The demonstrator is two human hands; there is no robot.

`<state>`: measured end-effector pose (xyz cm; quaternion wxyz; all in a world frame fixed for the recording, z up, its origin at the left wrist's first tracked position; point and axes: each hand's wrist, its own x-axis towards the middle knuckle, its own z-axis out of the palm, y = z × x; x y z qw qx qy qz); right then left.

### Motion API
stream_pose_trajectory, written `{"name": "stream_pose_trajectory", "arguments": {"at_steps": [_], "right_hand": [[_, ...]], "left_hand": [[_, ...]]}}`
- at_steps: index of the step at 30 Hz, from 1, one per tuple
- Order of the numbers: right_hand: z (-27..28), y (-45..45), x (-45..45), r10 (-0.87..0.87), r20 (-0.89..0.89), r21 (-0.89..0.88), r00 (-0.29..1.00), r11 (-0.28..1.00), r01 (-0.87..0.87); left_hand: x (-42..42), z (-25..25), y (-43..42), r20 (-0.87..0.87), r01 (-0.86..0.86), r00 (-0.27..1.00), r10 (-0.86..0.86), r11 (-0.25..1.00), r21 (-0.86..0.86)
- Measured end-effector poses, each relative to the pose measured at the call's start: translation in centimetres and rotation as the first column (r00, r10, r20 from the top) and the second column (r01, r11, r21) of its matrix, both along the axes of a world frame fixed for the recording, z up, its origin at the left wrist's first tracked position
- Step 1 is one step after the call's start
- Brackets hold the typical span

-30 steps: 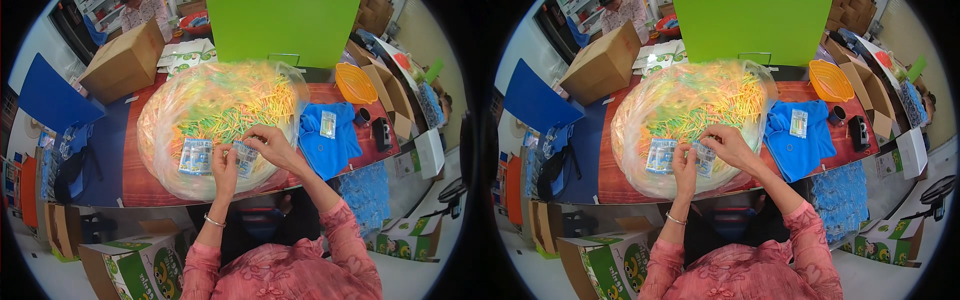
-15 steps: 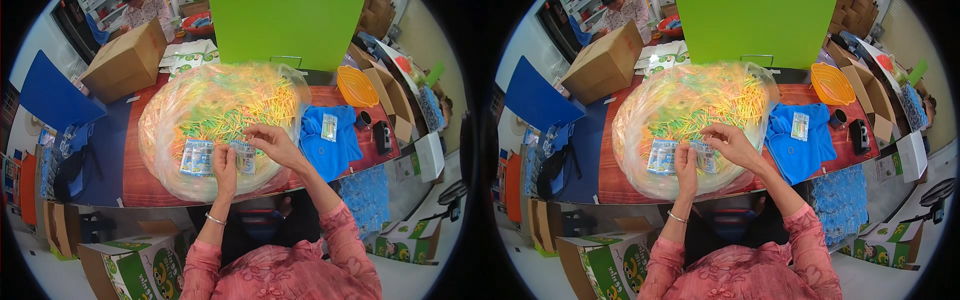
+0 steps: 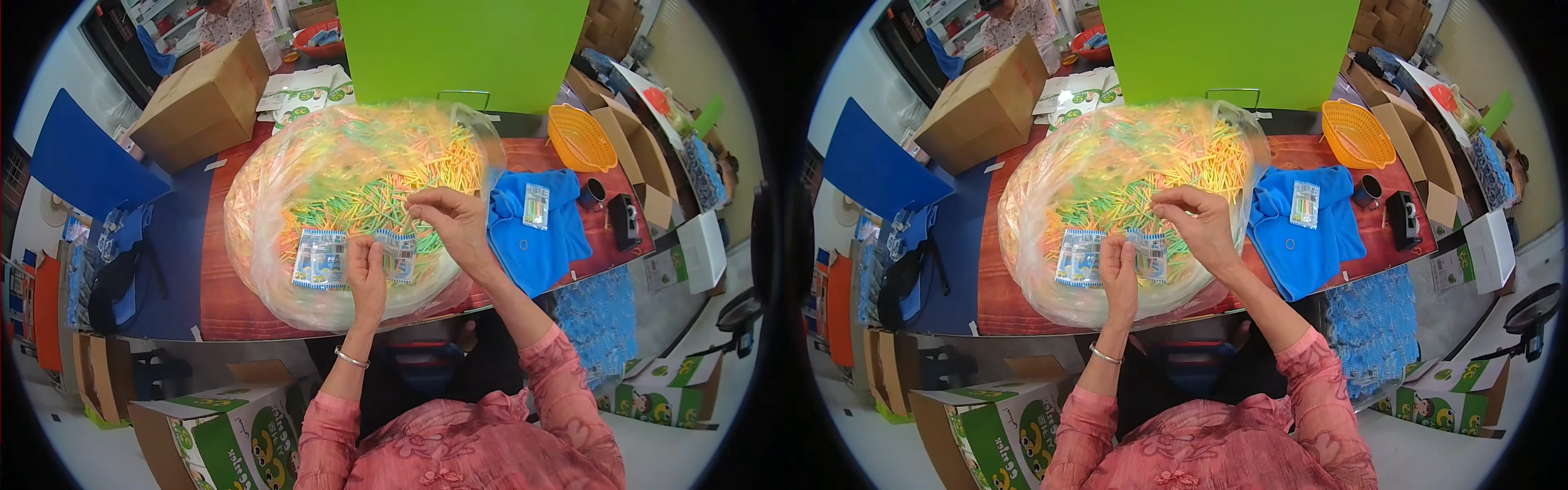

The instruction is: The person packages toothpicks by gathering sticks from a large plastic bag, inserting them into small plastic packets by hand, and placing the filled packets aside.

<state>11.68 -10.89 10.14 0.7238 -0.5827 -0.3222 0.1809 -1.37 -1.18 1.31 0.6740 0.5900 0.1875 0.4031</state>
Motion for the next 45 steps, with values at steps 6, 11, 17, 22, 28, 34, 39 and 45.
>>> {"name": "stream_pose_trajectory", "arguments": {"at_steps": [6, 11, 17, 22, 28, 34, 39, 45], "right_hand": [[0.2, 0.0, -0.7, -0.080, 0.134, -0.008, 0.988, 0.997, 0.081], [0.2, 0.0, -0.8, -0.082, 0.133, 0.012, 0.988, 0.997, 0.081], [-0.4, -0.3, -0.8, -0.056, 0.137, -0.075, 0.989, 0.995, 0.067], [-0.5, -0.4, -0.7, -0.086, 0.113, -0.034, 0.990, 0.995, 0.090], [-0.4, -0.2, -0.5, -0.125, 0.213, -0.003, 0.969, 0.992, 0.128], [-0.3, -0.5, -0.9, -0.101, 0.263, -0.014, 0.959, 0.994, 0.109], [-0.2, -0.3, -0.9, -0.093, 0.274, -0.012, 0.957, 0.995, 0.100], [-0.6, -0.2, -1.1, -0.088, 0.244, -0.022, 0.966, 0.995, 0.096]], "left_hand": [[-0.3, 0.0, -0.1, -0.032, -0.005, 0.999, 0.007, 0.999, 0.033], [-0.3, 0.0, -0.1, -0.017, 0.001, 1.000, -0.001, 0.999, 0.036], [-0.4, 0.3, -0.2, -0.024, 0.005, 1.000, -0.005, 1.000, 0.000], [-0.7, 0.0, 0.0, -0.023, 0.025, 0.999, -0.025, 1.000, 0.002], [-0.8, 0.0, -0.1, -0.010, 0.029, 1.000, -0.029, 0.999, -0.018], [-1.0, -0.2, -0.1, -0.038, 0.006, 0.999, -0.006, 1.000, 0.017], [-1.1, -0.3, -0.2, -0.043, 0.010, 0.999, -0.009, 0.999, 0.030], [-1.3, -0.3, 0.0, -0.025, 0.031, 0.999, -0.031, 1.000, 0.003]]}}
